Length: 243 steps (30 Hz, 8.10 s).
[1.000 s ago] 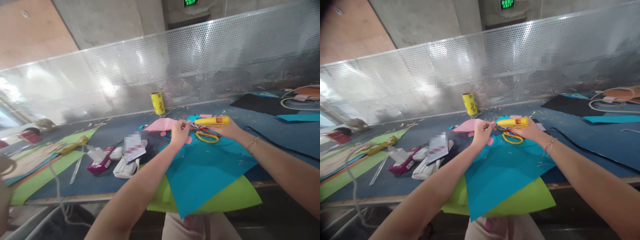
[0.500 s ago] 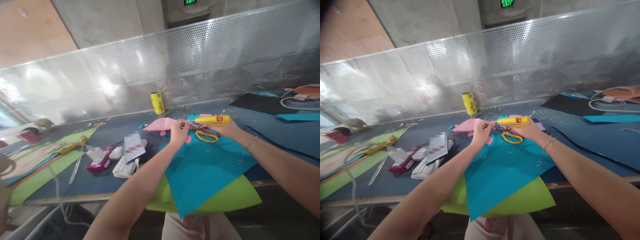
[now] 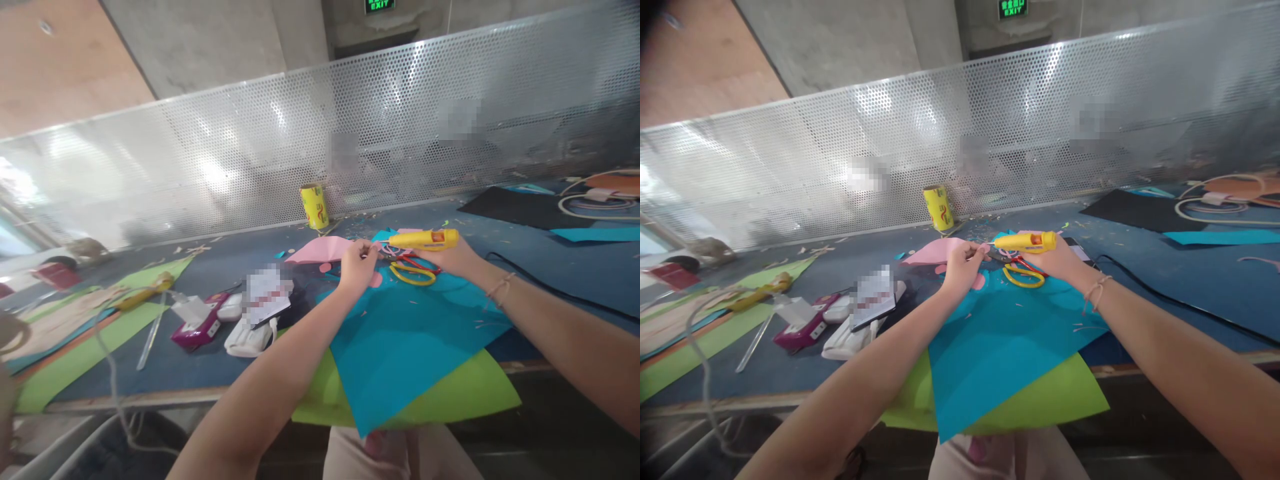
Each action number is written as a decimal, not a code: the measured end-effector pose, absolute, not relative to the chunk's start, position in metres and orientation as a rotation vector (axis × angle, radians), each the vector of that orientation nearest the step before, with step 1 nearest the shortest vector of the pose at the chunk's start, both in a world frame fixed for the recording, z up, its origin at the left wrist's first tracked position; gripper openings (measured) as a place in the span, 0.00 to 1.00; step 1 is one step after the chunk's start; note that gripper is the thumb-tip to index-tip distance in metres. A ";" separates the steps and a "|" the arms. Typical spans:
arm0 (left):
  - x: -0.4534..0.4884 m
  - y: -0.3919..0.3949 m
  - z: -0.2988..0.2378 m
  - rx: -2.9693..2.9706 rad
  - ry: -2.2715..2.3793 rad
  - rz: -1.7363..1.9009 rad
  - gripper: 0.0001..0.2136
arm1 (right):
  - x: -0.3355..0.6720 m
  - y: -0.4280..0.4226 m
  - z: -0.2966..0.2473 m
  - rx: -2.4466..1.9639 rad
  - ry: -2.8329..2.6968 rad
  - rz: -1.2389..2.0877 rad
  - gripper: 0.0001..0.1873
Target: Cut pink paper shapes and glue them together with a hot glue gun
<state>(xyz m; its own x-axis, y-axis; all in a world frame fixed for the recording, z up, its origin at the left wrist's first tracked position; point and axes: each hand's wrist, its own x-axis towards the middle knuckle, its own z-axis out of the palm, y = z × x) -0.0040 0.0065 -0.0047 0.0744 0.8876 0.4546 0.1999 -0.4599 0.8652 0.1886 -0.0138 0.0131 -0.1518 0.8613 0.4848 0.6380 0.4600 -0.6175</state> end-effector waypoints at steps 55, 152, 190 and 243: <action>-0.003 0.005 -0.003 1.740 1.109 1.412 0.06 | 0.191 -0.010 0.012 -1.216 -1.853 0.324 0.18; -0.003 0.003 -0.003 1.756 1.068 1.426 0.07 | 0.187 -0.013 0.014 -1.252 -1.811 0.343 0.19; -0.004 0.005 -0.004 1.793 1.066 1.432 0.07 | 0.180 -0.023 0.019 -1.327 -1.826 0.284 0.15; -0.004 0.004 -0.003 1.743 1.075 1.420 0.07 | 0.187 -0.016 0.014 -1.280 -1.843 0.303 0.18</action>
